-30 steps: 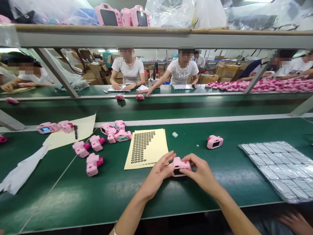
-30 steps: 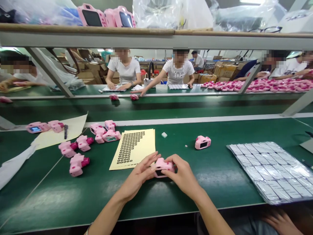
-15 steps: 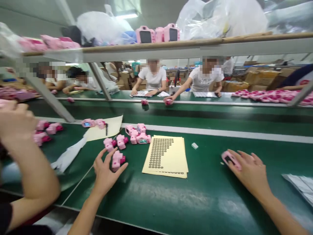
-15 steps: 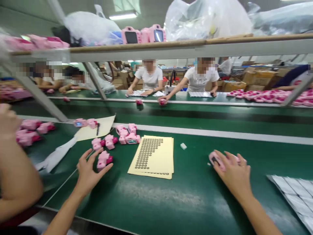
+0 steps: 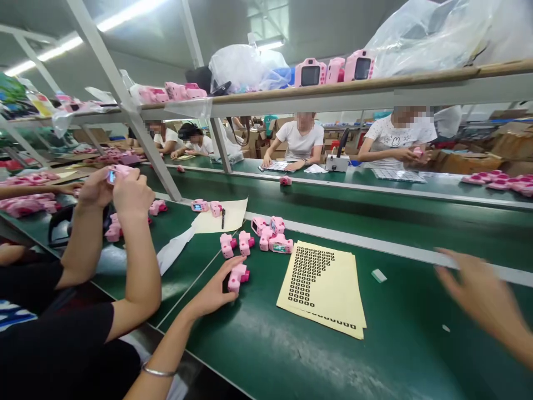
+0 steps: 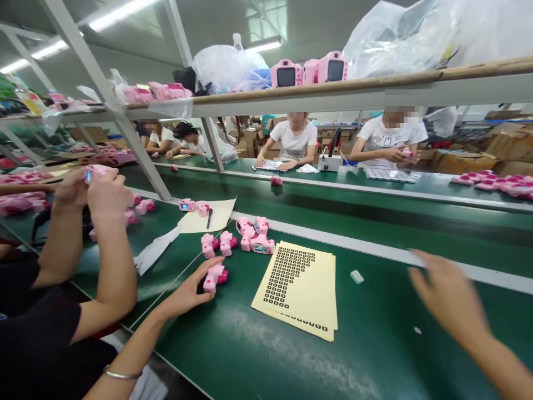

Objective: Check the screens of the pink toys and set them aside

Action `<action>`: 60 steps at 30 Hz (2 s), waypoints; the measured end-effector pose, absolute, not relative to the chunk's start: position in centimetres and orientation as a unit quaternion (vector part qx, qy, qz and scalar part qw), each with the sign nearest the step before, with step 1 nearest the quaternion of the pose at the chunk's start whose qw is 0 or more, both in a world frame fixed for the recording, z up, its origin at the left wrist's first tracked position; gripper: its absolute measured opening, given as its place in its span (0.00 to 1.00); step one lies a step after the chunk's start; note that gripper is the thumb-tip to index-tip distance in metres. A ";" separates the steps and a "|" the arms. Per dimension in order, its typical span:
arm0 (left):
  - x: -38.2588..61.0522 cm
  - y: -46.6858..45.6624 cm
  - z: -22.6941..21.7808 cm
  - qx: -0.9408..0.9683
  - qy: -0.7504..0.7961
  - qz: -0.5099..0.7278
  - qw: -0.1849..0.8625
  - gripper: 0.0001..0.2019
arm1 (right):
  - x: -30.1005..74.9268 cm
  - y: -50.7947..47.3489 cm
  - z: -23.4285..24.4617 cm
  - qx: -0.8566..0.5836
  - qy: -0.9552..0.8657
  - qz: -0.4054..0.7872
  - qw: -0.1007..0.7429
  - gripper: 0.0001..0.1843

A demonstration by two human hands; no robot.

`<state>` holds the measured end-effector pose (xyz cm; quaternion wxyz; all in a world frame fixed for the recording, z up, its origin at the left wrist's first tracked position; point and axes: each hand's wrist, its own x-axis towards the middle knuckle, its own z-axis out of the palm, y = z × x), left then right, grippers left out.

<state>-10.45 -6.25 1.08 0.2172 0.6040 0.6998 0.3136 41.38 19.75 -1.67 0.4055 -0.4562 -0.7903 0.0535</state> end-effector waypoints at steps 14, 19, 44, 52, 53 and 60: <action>-6.3 -7.9 -0.5 0.435 0.813 0.380 0.074 0.25 | 11.3 14.5 -1.8 -0.279 -0.868 0.270 0.310 0.15; -4.6 -7.4 -0.1 0.406 0.797 0.433 0.109 0.21 | 18.3 11.3 -1.7 -0.319 -0.735 0.483 0.352 0.24; 4.9 -1.5 -1.5 0.548 0.657 0.448 0.259 0.16 | 30.5 9.9 -4.5 -0.400 -0.499 0.602 0.477 0.28; 4.6 -1.5 -1.3 0.523 0.622 0.488 0.319 0.15 | 30.6 9.6 -4.1 -0.444 -0.489 0.593 0.461 0.30; 4.8 -1.5 -1.2 0.519 0.622 0.491 0.320 0.14 | 30.7 9.5 -4.2 -0.450 -0.489 0.592 0.457 0.31; 6.4 -2.3 -1.9 0.520 0.618 0.500 0.313 0.11 | 32.2 10.0 -6.5 -0.490 -0.482 0.593 0.419 0.37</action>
